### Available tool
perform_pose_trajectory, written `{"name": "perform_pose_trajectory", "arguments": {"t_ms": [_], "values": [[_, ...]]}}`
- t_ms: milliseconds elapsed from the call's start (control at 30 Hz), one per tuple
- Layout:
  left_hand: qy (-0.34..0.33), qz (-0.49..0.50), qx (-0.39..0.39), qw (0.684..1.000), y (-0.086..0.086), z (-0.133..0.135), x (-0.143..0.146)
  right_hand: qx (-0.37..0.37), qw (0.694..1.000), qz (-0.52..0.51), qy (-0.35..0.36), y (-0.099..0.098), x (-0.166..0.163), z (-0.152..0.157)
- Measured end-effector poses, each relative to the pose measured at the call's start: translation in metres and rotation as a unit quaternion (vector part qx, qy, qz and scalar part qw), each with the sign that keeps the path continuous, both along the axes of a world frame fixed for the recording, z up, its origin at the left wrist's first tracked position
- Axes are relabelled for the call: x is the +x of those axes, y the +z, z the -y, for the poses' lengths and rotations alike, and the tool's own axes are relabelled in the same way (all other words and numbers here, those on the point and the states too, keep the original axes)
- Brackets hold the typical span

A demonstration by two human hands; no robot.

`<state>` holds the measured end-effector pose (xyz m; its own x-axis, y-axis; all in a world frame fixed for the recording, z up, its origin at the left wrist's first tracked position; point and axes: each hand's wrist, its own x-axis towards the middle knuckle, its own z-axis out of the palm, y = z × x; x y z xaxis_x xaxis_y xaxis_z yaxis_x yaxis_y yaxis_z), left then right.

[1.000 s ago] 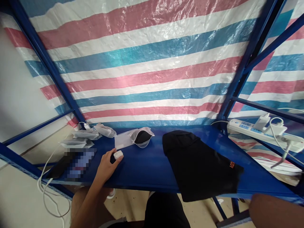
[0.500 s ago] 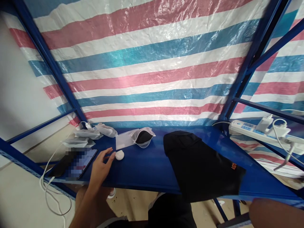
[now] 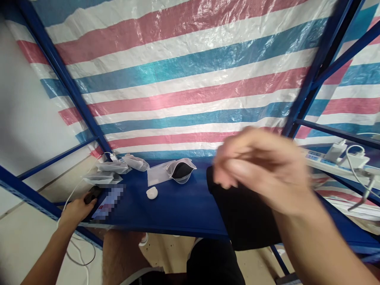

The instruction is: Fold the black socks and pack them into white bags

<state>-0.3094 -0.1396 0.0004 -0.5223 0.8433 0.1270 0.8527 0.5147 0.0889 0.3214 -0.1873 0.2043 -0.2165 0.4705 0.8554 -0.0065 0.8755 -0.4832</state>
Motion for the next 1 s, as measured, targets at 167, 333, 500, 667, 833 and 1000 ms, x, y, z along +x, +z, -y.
{"name": "perform_pose_trajectory", "arguments": {"t_ms": [167,333,500,667,833,1000], "values": [[0.031,-0.002,0.068,0.997,-0.007,0.005,0.004,-0.168,0.969,0.134,0.12,-0.046,-0.059,-0.077],[0.033,0.008,0.084,0.996,-0.014,0.005,0.003,-0.214,0.948,0.196,0.134,-0.123,-0.101,-0.126],[0.005,0.012,0.089,0.996,-0.016,0.011,0.0,-0.203,0.945,0.241,0.089,-0.177,-0.111,-0.139],[-0.023,0.01,0.091,0.996,-0.017,0.016,-0.005,-0.229,0.933,0.267,0.076,-0.205,-0.107,-0.148],[-0.058,-0.008,0.103,0.993,-0.025,0.017,-0.014,-0.266,0.931,0.238,0.078,-0.215,-0.105,-0.152],[-0.08,-0.021,0.118,0.99,-0.035,0.015,-0.026,-0.285,0.926,0.234,0.081,-0.216,-0.106,-0.152]]}}
